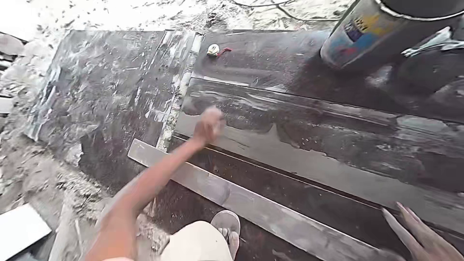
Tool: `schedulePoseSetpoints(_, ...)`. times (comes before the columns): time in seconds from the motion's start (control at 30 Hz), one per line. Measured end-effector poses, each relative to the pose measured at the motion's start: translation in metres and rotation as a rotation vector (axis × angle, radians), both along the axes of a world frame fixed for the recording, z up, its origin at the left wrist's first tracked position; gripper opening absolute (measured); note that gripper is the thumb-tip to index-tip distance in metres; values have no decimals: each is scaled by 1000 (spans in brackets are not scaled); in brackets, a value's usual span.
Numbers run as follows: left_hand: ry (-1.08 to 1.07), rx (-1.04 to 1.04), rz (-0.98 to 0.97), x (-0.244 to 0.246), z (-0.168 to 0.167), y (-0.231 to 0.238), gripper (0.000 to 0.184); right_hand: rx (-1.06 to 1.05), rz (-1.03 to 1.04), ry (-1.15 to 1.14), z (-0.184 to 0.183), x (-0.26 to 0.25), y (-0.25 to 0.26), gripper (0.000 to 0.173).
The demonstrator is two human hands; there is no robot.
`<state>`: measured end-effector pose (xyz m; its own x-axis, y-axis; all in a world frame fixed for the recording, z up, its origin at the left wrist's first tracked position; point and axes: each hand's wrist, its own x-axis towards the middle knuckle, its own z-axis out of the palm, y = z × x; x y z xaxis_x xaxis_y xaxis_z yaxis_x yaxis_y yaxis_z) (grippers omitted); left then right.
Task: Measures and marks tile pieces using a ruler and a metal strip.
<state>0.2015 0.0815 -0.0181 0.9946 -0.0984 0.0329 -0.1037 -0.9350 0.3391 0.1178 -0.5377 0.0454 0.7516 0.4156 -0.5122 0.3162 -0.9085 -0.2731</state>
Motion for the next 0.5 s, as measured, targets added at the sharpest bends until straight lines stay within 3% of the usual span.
schedulePoseSetpoints(0.1,-8,2,172,184,-16,51,67,71,90,-259,-47,116,58,91)
schedulePoseSetpoints(0.2,144,53,299,285,-12,65,80,-67,-14,-164,-59,235,124,90)
schedulePoseSetpoints(0.27,271,27,367,312,-8,53,86,-127,-55,-132,-66,266,156,100)
schedulePoseSetpoints(0.37,234,-105,500,324,-42,57,105,-143,-86,-123,-71,275,171,109)
schedulePoseSetpoints(0.43,218,-46,614,328,-49,52,95,-147,-109,-101,-74,274,175,112)
schedulePoseSetpoints(0.5,210,39,676,335,-48,45,72,-157,-130,-95,-73,276,178,113)
